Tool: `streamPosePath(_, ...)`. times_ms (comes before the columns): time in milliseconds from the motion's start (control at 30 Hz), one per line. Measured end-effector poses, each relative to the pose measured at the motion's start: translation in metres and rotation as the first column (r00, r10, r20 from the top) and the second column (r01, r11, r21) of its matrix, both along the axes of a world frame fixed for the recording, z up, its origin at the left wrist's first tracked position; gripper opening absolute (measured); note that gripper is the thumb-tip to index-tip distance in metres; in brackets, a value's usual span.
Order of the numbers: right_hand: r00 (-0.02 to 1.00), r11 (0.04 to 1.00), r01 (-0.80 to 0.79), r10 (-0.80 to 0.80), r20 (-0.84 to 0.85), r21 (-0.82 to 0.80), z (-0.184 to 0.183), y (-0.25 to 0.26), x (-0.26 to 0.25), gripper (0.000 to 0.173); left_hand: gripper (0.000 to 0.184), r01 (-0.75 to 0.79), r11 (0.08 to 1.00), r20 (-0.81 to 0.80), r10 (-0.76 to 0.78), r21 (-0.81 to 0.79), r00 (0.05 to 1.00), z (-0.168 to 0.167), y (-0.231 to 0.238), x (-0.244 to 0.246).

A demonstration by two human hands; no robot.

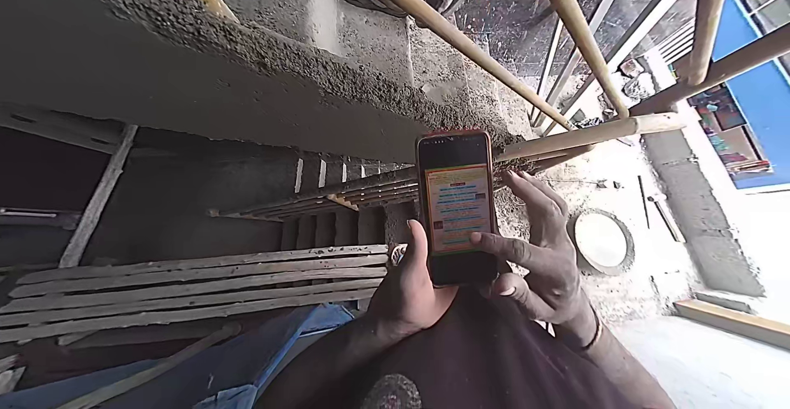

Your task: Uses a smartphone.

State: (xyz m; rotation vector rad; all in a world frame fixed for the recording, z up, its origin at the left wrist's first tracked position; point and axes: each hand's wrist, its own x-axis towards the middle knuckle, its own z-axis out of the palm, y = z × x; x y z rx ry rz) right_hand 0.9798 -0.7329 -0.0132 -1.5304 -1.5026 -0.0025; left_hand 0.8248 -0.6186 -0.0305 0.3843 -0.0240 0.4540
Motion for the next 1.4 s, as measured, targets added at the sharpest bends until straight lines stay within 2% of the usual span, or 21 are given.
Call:
streamPosePath(1033, 0.997, 0.997, 0.073, -0.073, 0.014, 0.037, 0.006, -0.042, 0.011, 0.043, 0.062, 0.081, 0.996, 0.045, -0.083, 0.043, 0.996, 0.005, -0.033, 0.023)
streamPosePath(1400, 0.995, 0.994, 0.095, -0.094, -0.02, 0.048, 0.005, -0.064, 0.026, 0.043, 0.061, 0.072, 0.996, -0.016, -0.071, 0.054, 0.997, 0.011, -0.049, 0.044)
